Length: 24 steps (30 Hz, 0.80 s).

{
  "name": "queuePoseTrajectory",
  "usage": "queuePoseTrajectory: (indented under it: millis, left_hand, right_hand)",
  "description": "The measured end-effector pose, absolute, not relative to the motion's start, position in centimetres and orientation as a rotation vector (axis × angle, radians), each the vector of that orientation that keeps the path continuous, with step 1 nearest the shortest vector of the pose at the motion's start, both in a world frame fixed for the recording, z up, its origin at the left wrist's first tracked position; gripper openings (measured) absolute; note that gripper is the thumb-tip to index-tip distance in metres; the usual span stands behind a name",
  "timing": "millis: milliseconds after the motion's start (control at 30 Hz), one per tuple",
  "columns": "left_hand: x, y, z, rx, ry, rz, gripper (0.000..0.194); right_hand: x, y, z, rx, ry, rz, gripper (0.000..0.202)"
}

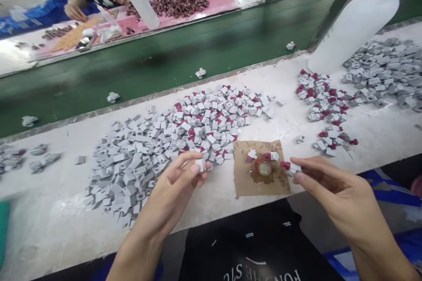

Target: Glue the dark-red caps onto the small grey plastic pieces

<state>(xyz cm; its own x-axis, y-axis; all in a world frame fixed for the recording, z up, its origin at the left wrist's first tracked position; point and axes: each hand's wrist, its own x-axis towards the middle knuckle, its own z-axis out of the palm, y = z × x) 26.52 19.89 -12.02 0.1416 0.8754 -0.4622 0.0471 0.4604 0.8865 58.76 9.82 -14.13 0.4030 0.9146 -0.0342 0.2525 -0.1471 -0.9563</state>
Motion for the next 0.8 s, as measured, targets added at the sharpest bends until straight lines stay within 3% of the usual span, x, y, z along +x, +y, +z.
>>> queuePoseTrajectory:
  millis: [200,533,800]
  left_hand:
    - [25.8,15.9,-14.5,1.583,1.611,0.57,0.033]
    - [26.2,14.7,-15.4,1.753,1.674,0.488,0.034]
    - [26.3,14.3,-14.9,1.78,1.531,0.599,0.018]
  right_hand:
    - [57.5,9.4,-14.0,-1.611,-1.103,0.878,0.015]
    - [56.0,10.1,-14.7,-1.592,-1.148,0.82,0.016]
    - [56.4,10.0,-14.3,-1.617,-1.22,0.793,0.017]
